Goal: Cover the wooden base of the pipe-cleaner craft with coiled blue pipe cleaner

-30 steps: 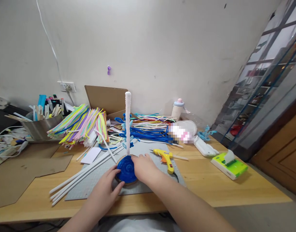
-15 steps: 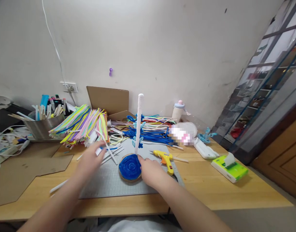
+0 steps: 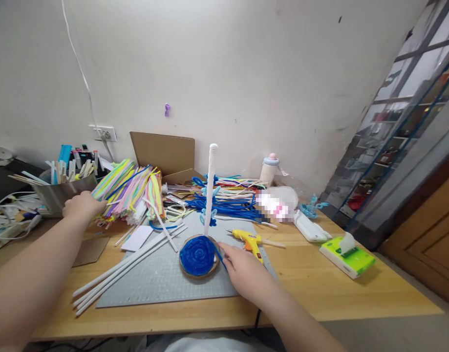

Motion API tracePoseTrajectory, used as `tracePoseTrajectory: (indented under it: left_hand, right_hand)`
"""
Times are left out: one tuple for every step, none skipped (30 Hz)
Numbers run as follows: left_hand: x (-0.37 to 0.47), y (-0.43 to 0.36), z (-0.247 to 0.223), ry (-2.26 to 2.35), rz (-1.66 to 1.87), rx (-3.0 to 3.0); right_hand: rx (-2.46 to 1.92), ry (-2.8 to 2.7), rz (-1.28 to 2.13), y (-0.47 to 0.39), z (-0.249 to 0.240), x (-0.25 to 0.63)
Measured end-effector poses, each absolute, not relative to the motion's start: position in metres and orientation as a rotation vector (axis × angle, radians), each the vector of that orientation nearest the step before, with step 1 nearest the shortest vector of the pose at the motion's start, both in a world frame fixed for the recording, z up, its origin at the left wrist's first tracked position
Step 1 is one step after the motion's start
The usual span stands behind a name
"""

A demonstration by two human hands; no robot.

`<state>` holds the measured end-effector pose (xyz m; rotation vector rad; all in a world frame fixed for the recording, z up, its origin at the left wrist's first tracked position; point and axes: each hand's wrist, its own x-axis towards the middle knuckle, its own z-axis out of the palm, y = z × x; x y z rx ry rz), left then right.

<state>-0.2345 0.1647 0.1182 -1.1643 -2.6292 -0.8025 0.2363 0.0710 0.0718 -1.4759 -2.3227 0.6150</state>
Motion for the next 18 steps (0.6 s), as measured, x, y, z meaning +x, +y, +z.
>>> tracePoseTrajectory:
  left_hand:
    - [-0.233,0.164,0.118,-2.630,-0.789,-1.168]
    - [-0.230,0.164,0.118,-2.618,-0.784,-1.168]
    - [-0.226,0.162,0.119,-2.597,-0.789,-1.157]
    - [-0.219,0.160,0.120,-2.569,-0.796,-1.140]
    - [-0.209,0.157,0.120,-2.523,-0.815,-1.117]
    - [-0.197,0.153,0.120,-2.469,-0.835,-1.101]
    - [-0.184,0.149,0.119,-2.401,-0.854,-1.102]
    - [-0.171,0.144,0.118,-2.278,-0.912,-1.118]
    - [-0.158,0.140,0.116,-2.176,-0.942,-1.163]
    - [-0.147,0.137,0.114,-2.113,-0.958,-1.201]
    - [-0.141,0.135,0.113,-2.083,-0.966,-1.228]
    - [-0.138,0.134,0.112,-2.086,-0.977,-1.232]
    - [-0.141,0.134,0.112,-2.114,-0.996,-1.207]
    - [-0.148,0.136,0.112,-2.169,-1.025,-1.153]
    - [-0.159,0.139,0.114,-2.239,-1.066,-1.060]
    - [-0.173,0.143,0.116,-2.329,-1.101,-0.960]
    - [-0.188,0.148,0.119,-2.469,-1.123,-0.882]
    - [-0.203,0.152,0.122,-2.555,-1.133,-0.871]
  right_hand:
    - [-1.498,-2.312,0.621,0.071,0.071,0.238]
    - [-1.514,-2.304,0.629,0.072,0.071,0.239]
    - [-1.525,-2.295,0.639,0.072,0.070,0.240]
    - [-1.536,-2.285,0.648,0.072,0.069,0.240]
    - [-1.544,-2.279,0.654,0.072,0.068,0.241]
    - [-1.543,-2.277,0.655,0.072,0.067,0.241]
    - [-1.535,-2.279,0.654,0.073,0.066,0.241]
    - [-1.519,-2.285,0.653,0.073,0.064,0.240]
    - [-1.500,-2.293,0.653,0.073,0.063,0.240]
    - [-1.482,-2.299,0.654,0.073,0.062,0.240]
    - [-1.470,-2.301,0.655,0.072,0.061,0.240]
    - [-1.464,-2.299,0.658,0.072,0.061,0.241]
    - [-1.458,-2.296,0.661,0.072,0.060,0.242]
    - [-1.456,-2.290,0.663,0.071,0.061,0.242]
    - [-1.460,-2.282,0.664,0.070,0.061,0.244]
    - [-1.468,-2.273,0.666,0.070,0.061,0.245]
    - [-1.479,-2.266,0.669,0.069,0.062,0.246]
    - [-1.490,-2.261,0.670,0.068,0.062,0.247]
